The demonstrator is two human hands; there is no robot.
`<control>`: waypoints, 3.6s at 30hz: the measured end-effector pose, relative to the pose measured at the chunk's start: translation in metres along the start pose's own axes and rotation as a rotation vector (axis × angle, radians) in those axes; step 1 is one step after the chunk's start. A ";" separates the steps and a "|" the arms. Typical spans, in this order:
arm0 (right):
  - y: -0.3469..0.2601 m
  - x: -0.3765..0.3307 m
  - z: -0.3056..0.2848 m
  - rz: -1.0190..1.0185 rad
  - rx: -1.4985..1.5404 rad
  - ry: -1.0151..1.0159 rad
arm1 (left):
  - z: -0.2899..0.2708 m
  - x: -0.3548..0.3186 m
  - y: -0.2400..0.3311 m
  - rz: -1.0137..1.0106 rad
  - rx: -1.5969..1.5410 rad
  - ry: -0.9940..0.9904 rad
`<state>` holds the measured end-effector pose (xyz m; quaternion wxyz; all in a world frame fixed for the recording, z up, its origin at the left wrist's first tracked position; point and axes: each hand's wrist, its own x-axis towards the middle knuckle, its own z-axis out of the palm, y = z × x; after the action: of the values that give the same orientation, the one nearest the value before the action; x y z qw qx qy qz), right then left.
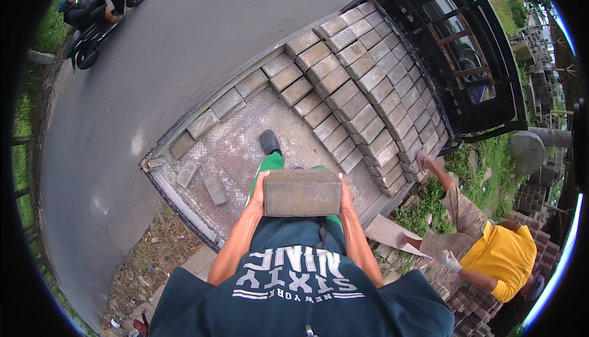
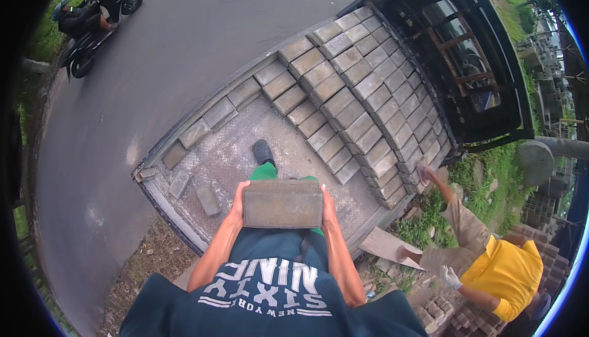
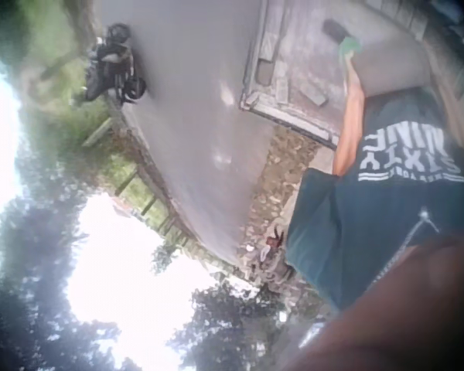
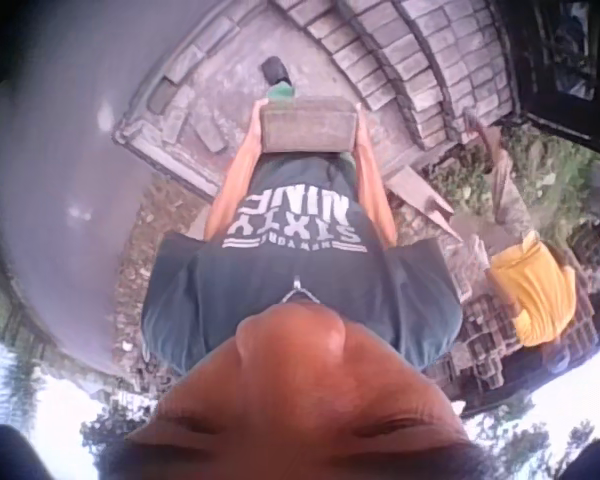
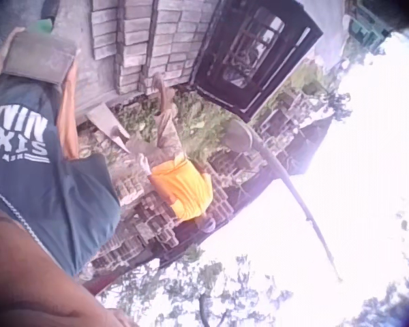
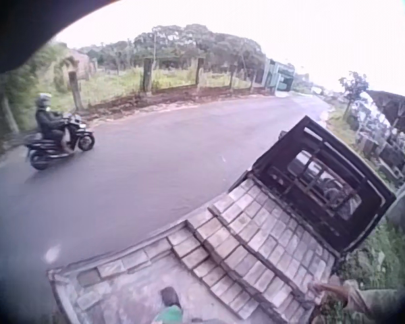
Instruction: The person loads concrete paving blocks into a truck bed by picking up blocks from ground stacks by hand, carrying them across a wooden plank, and placing them onto the truck bed.
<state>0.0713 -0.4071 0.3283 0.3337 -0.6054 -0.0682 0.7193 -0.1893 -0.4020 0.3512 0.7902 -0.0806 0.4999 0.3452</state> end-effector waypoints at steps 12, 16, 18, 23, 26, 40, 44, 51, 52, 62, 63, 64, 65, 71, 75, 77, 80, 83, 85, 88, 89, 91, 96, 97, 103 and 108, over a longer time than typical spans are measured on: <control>-0.018 0.166 -0.025 0.050 0.263 -0.016 | 0.040 0.153 0.068 -0.118 0.099 0.157; -0.034 0.229 -0.019 0.134 0.167 0.125 | 0.020 0.228 0.060 -0.136 0.051 0.185; -0.020 0.285 -0.050 0.144 0.247 0.093 | 0.005 0.278 0.046 -0.148 0.043 0.208; 0.010 0.423 -0.080 0.140 -0.043 0.115 | -0.044 0.409 0.016 -0.032 -0.046 0.263; 0.032 0.499 -0.101 0.182 -0.085 0.106 | -0.072 0.480 0.006 -0.106 -0.092 0.325; 0.037 0.687 -0.105 0.084 -0.217 0.134 | -0.155 0.703 0.000 0.035 -0.130 0.293; 0.076 0.658 -0.099 0.152 -0.121 0.163 | -0.140 0.708 -0.013 0.005 -0.102 0.354; 0.120 0.662 -0.062 0.238 -0.297 0.321 | -0.145 0.720 0.000 -0.060 -0.199 0.415; 0.120 0.666 -0.063 0.225 -0.287 0.341 | -0.146 0.723 -0.003 -0.066 -0.197 0.421; 0.064 0.677 0.048 0.401 -0.810 0.838 | -0.152 0.719 -0.004 -0.152 -0.080 0.364; 0.059 0.679 0.047 0.408 -0.803 0.841 | -0.147 0.713 0.000 -0.164 -0.093 0.378; 0.055 0.680 0.046 0.432 -0.742 0.815 | -0.152 0.716 0.000 -0.163 -0.105 0.376; 0.051 0.678 0.044 0.455 -0.681 0.792 | -0.152 0.716 0.002 -0.171 -0.097 0.376; 0.066 0.634 0.006 0.130 -0.538 0.691 | -0.146 0.710 0.011 -0.176 0.114 0.300; 0.069 0.595 -0.033 0.145 -0.479 0.684 | -0.143 0.714 0.009 -0.197 0.215 0.311; 0.078 0.581 -0.044 0.160 -0.445 0.740 | -0.143 0.714 0.010 -0.206 0.234 0.284; 0.084 0.577 -0.058 0.284 -0.398 0.814 | -0.146 0.714 0.013 -0.225 0.312 0.285; 0.096 0.603 -0.084 0.307 -0.511 0.840 | -0.146 0.717 0.007 -0.246 0.366 0.264; 0.093 0.622 -0.091 0.301 -0.550 0.838 | -0.147 0.716 0.007 -0.258 0.343 0.300; 0.097 0.648 -0.106 0.310 -0.697 0.807 | -0.148 0.716 0.007 -0.251 0.337 0.287; 0.112 0.654 -0.131 0.045 -0.638 0.813 | -0.143 0.718 -0.002 -0.263 0.324 0.275; 0.117 0.652 -0.134 -0.218 -0.556 0.769 | -0.145 0.716 0.002 -0.259 0.368 0.260; 0.133 0.618 -0.119 0.465 0.125 0.489 | -0.165 0.725 -0.002 -0.219 0.349 0.314; 0.140 0.621 -0.118 0.459 0.119 0.479 | -0.171 0.729 -0.003 -0.197 0.316 0.349; 0.171 0.639 -0.147 0.189 0.502 0.422 | -0.123 0.725 -0.030 -0.213 0.432 0.607; 0.159 0.636 -0.096 0.228 0.509 0.328 | -0.126 0.719 -0.019 -0.120 0.542 0.669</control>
<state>0.0676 -0.2006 -0.3016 0.3981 -0.6140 0.2369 0.6391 -0.0817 -0.1411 -0.3221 0.5961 -0.0063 0.7954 0.1097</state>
